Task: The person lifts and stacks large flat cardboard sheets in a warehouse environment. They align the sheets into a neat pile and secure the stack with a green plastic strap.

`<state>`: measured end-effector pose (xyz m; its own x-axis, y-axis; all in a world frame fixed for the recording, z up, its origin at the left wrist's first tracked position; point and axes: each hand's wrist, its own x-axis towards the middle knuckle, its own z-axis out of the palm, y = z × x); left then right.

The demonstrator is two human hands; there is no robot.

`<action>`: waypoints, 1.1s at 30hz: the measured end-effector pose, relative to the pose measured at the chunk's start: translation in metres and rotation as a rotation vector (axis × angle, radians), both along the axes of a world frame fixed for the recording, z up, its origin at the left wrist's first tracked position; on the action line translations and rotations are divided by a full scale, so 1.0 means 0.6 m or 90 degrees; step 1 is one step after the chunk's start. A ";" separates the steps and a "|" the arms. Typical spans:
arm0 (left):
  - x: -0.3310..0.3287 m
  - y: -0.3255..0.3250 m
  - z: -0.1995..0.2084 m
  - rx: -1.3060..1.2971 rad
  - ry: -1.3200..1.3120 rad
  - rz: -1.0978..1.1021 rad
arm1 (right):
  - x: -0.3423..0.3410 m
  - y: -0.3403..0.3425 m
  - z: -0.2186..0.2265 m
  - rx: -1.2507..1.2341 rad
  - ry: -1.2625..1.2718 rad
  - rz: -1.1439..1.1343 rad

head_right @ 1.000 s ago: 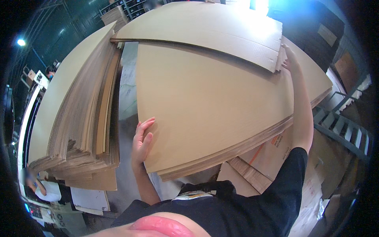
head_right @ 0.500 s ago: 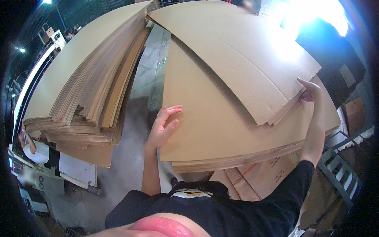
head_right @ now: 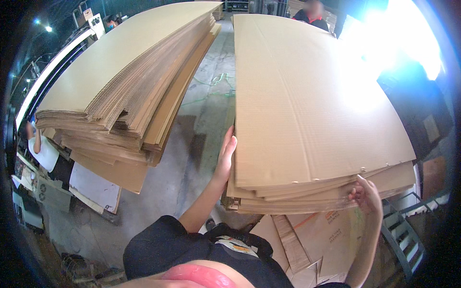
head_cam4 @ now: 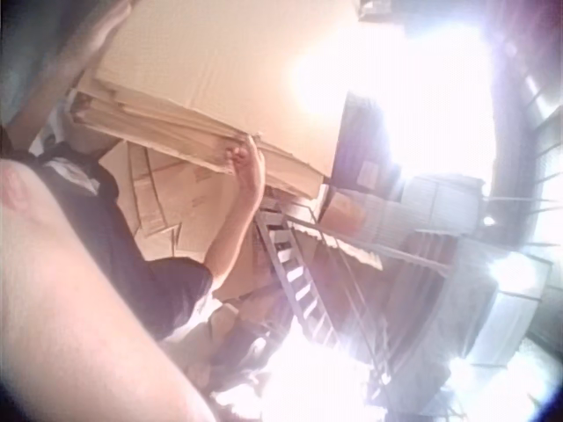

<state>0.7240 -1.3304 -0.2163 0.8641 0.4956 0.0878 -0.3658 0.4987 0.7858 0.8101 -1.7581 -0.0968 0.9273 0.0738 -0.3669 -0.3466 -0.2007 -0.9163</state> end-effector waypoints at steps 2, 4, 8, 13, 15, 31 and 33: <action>0.014 0.019 -0.035 -0.237 -0.058 -0.138 | -0.037 0.041 -0.012 0.097 -0.014 -0.018; -0.029 0.011 0.062 -0.289 -0.031 -0.221 | -0.060 0.076 -0.018 0.166 -0.032 -0.034; -0.048 0.032 0.073 -0.203 0.062 -0.188 | -0.062 0.093 -0.031 0.225 -0.019 -0.023; -0.031 0.058 0.028 -0.120 0.088 -0.200 | -0.074 0.074 -0.018 0.217 0.003 0.020; -0.038 0.054 0.037 -0.085 0.085 -0.160 | -0.078 0.059 -0.026 0.259 0.002 0.040; -0.025 0.039 0.024 -0.135 0.092 -0.145 | 0.142 -0.062 -0.128 0.433 -0.526 -0.494; -0.025 0.036 0.029 -0.134 0.104 -0.129 | 0.129 0.017 -0.076 0.486 -0.483 -0.580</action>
<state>0.7088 -1.3089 -0.1987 0.9409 0.3053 -0.1466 -0.1202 0.7056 0.6983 0.8873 -1.7477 -0.1427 0.7079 -0.7000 0.0941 0.5365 0.4463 -0.7163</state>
